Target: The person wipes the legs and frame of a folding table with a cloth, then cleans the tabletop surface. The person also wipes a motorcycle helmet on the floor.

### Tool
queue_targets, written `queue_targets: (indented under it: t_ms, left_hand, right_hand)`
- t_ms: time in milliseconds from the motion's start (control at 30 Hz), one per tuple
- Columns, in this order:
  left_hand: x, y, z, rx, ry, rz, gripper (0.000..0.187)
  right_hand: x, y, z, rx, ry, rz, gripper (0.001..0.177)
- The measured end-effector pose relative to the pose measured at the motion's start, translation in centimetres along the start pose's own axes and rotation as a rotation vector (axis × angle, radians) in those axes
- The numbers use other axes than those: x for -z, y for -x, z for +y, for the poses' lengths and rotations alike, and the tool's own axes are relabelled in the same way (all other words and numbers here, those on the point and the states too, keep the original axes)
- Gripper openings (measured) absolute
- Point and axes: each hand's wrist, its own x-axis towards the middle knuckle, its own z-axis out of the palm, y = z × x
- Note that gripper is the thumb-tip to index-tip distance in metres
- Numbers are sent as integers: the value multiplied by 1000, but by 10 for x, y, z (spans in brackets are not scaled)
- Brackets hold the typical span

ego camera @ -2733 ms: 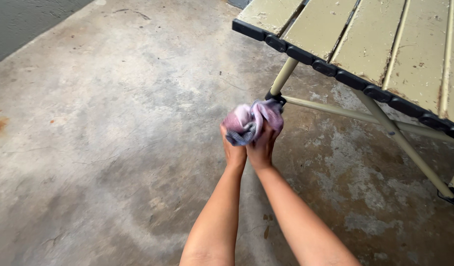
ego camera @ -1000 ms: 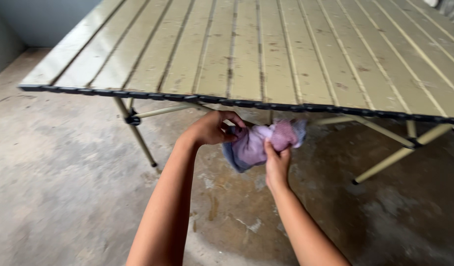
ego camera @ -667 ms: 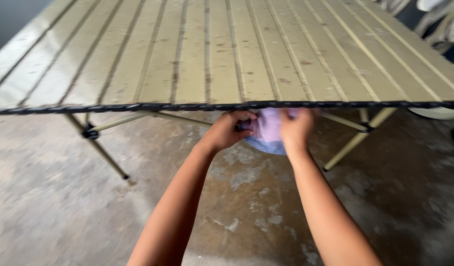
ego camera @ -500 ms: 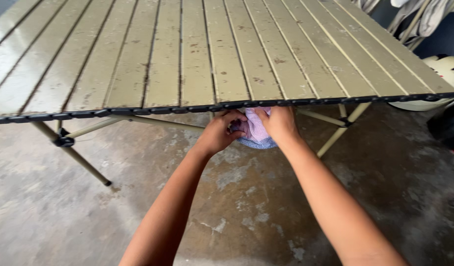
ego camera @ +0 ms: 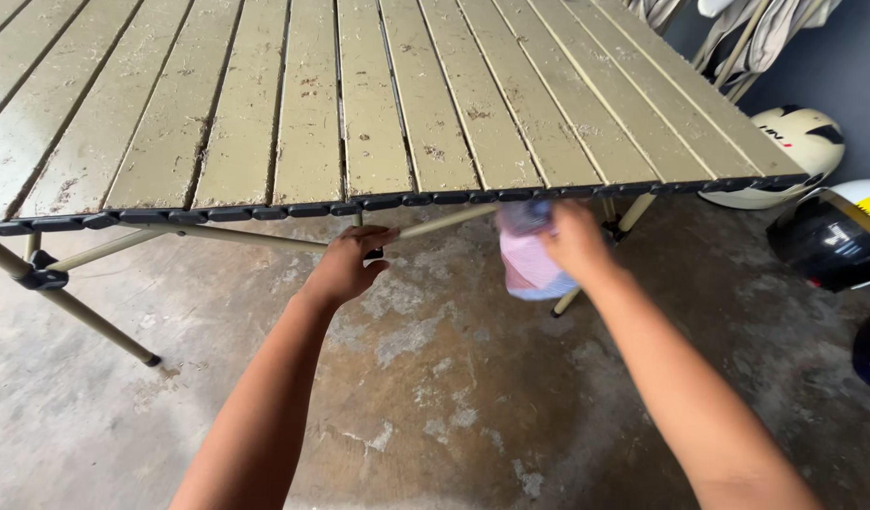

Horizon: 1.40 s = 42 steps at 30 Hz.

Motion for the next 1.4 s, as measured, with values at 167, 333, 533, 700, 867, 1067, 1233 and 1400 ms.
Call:
queue_targets:
  t_ms: [167, 333, 533, 700, 867, 1067, 1233, 1400]
  left_hand:
    - [-6, 0, -2, 7, 39, 37, 52]
    - [-14, -2, 9, 29, 6, 134, 42]
    - [-33, -3, 23, 17, -86, 340, 27]
    - [-38, -5, 24, -15, -132, 380, 27]
    - [-45, -9, 28, -48, -125, 426, 33]
    - [-48, -18, 26, 15, -100, 395, 44]
    - [-47, -20, 19, -7, -64, 381, 45]
    - [-46, -18, 15, -45, -108, 397, 42]
  right_hand:
    - [48, -6, 74, -105, 178, 211, 23]
    - [57, 7, 69, -29, 160, 451, 40]
    - [45, 37, -16, 218, 28, 403, 39]
    - [45, 40, -51, 292, -25, 465, 57]
    - [19, 18, -38, 171, -26, 492, 63]
    - [2, 23, 0, -249, -364, -90, 42]
    - [-13, 42, 48, 162, 43, 257, 68]
    - [-18, 66, 91, -145, -154, 215, 53]
